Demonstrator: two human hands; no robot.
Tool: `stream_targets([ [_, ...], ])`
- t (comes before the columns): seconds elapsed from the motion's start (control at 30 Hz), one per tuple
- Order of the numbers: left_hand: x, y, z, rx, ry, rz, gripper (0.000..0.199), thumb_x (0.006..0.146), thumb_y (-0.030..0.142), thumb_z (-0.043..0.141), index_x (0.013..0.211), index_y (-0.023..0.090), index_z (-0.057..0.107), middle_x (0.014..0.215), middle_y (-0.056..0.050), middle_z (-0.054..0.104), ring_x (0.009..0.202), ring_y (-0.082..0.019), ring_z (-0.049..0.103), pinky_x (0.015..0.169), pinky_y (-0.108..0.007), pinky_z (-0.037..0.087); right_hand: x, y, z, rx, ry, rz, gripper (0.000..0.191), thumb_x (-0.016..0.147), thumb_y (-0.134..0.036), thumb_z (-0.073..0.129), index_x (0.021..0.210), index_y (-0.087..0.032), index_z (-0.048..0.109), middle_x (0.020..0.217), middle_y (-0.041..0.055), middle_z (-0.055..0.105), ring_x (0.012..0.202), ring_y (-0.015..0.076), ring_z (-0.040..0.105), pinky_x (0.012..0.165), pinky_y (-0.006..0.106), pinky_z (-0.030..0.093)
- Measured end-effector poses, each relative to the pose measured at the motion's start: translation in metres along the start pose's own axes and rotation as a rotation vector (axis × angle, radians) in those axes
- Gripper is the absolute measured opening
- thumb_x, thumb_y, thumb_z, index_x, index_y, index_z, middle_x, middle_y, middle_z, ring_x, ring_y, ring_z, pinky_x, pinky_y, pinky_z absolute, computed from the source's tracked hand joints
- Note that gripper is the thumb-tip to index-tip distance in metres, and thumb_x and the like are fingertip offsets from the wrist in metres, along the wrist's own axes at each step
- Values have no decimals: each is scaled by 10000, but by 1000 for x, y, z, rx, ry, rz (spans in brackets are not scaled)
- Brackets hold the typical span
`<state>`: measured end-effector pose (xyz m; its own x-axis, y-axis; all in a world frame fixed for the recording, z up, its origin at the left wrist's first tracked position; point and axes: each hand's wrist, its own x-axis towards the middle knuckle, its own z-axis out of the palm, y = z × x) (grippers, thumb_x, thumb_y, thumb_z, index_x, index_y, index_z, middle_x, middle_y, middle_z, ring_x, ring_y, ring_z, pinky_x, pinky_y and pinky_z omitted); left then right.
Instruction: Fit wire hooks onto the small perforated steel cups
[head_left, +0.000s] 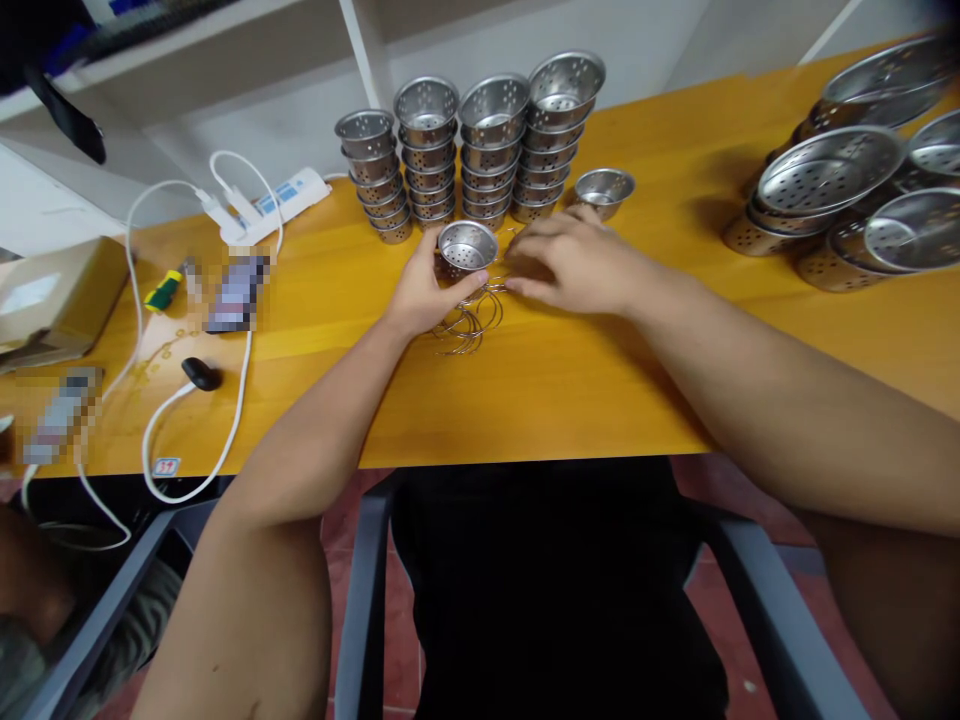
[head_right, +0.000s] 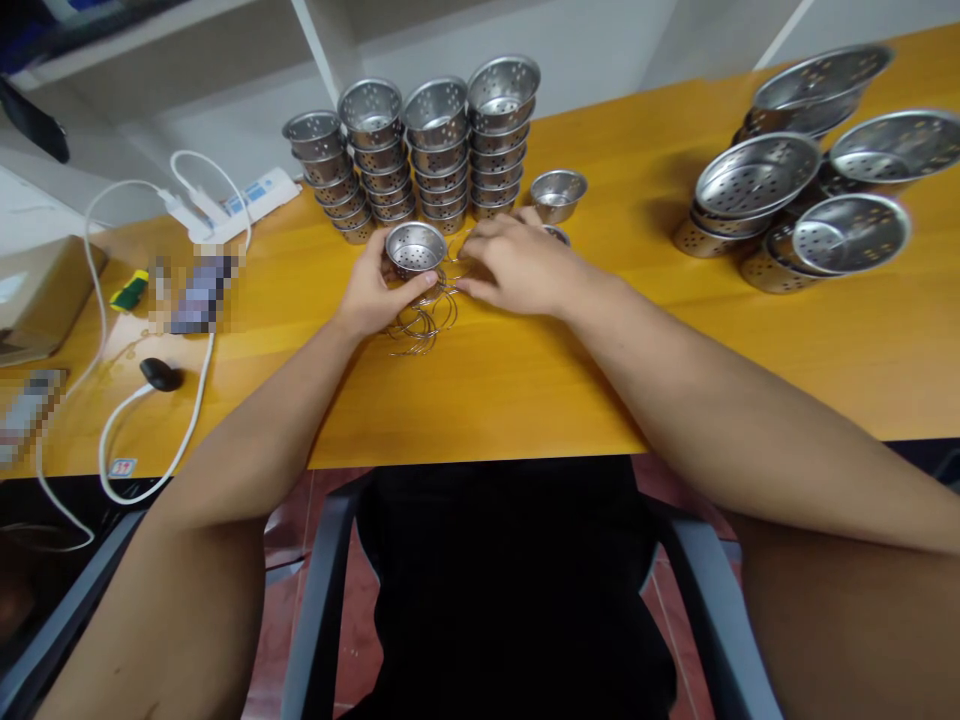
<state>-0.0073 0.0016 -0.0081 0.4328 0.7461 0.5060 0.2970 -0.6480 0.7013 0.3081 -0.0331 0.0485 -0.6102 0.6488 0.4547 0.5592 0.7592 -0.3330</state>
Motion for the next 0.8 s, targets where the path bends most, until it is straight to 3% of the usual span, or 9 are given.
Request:
stream_targets([
  [0.17, 4, -7, -6, 84, 66, 33, 1099, 1000, 992, 830, 1765, 286, 478, 1684, -185, 723, 1599, -389, 754, 1429, -583, 597, 6, -32, 9, 60, -174, -104, 515, 1174, -716, 749, 1419, -289, 900, 1418, 186, 862, 1320, 459, 762, 1200, 682, 593],
  [0.33, 4, -14, -8, 108, 70, 71, 1112, 996, 999, 828, 1768, 281, 473, 1656, -166, 731, 1614, -395, 750, 1454, -585, 576, 9, -37, 17, 70, -235, -148, 252, 1173, -386, 723, 1262, -226, 896, 1387, 214, 818, 1324, 449, 754, 1197, 643, 575],
  [0.47, 4, -12, -6, 103, 69, 75, 1083, 978, 1012, 839, 1711, 283, 518, 1606, -156, 759, 1547, -387, 793, 1400, -585, 632, 11, -32, 12, 51, -215, -113, 142, 1152, -310, 724, 1111, -253, 848, 1212, 153, 798, 1228, 403, 745, 1156, 587, 549],
  [0.6, 4, -11, -4, 92, 70, 97, 1045, 984, 1001, 842, 1682, 289, 531, 1584, -151, 763, 1514, -378, 807, 1355, -581, 668, 12, -36, 4, 56, -172, -92, 170, 1188, -322, 670, 1106, -258, 805, 1150, 133, 785, 1142, 367, 738, 1079, 525, 547],
  [0.8, 7, -21, -6, 133, 160, 145, 1045, 1041, 908, 858, 1800, 339, 421, 1745, -168, 645, 1668, -391, 699, 1453, -585, 580, 11, -33, -5, 97, -75, 31, 133, 1189, -358, 707, 1149, -281, 807, 1164, 128, 818, 1096, 378, 766, 1009, 525, 574],
])
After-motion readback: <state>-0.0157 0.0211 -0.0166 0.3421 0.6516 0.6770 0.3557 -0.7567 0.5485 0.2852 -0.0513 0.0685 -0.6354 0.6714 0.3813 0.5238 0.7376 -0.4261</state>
